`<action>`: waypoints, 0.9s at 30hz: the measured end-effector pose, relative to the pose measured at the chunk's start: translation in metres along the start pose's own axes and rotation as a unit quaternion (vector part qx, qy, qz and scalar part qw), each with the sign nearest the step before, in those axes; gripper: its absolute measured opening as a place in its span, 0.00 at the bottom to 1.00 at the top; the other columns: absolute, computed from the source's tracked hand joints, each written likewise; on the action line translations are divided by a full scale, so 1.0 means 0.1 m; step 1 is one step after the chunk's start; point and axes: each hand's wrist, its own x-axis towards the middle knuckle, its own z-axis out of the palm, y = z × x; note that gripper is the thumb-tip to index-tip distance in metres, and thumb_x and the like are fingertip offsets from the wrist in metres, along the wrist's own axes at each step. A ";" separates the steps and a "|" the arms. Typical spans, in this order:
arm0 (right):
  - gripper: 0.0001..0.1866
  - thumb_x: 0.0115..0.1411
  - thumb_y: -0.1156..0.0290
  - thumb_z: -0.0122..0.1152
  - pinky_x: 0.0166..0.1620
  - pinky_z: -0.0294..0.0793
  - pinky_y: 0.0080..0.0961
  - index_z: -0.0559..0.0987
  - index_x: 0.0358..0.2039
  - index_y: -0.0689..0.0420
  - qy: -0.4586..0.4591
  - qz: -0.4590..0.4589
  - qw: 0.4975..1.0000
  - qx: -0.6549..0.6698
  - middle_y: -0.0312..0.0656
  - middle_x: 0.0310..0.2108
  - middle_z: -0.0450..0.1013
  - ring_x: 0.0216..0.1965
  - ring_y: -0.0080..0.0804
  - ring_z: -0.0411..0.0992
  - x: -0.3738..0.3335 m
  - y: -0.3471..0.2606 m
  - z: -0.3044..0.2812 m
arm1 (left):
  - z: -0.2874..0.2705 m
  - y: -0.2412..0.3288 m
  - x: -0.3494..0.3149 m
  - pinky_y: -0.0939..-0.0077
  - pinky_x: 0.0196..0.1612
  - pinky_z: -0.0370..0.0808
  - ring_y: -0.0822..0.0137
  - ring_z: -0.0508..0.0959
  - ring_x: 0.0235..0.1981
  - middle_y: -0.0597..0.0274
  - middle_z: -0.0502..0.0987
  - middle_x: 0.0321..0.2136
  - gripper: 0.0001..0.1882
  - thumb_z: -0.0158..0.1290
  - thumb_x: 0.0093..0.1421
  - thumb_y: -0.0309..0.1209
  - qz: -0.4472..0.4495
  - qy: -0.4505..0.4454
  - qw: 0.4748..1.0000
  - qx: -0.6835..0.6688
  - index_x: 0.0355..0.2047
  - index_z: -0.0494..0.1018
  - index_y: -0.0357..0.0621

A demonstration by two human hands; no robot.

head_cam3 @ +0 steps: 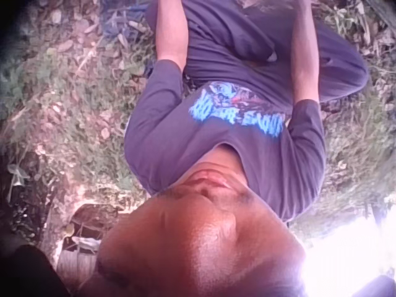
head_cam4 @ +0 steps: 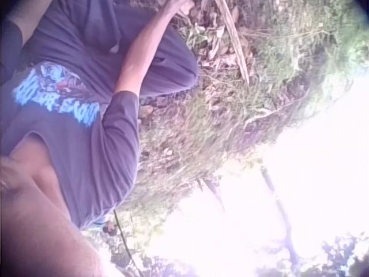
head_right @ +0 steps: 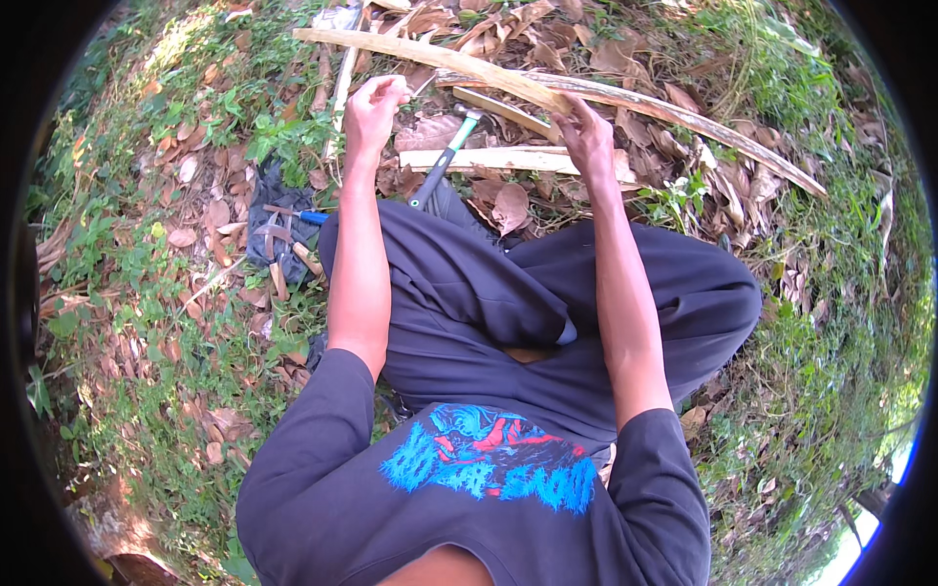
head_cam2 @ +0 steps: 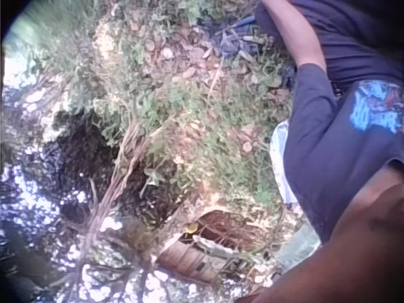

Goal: The person sits on the ground and uses a small axe to split and shape thin wooden sticks. They repeatedly strike the wood to create notches and refine the pieces, occasionally adjusting the wood's position on the ground.

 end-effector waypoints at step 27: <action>0.24 0.62 0.63 0.68 0.38 0.79 0.26 0.77 0.59 0.51 0.011 -0.016 0.999 0.034 0.47 0.39 0.82 0.35 0.28 0.79 0.03 0.21 0.02 | -0.54 0.58 -0.60 0.80 0.32 0.75 0.75 0.80 0.27 0.62 0.81 0.28 0.12 0.57 0.64 0.32 -0.002 0.075 0.994 -0.079 0.43 0.78 0.36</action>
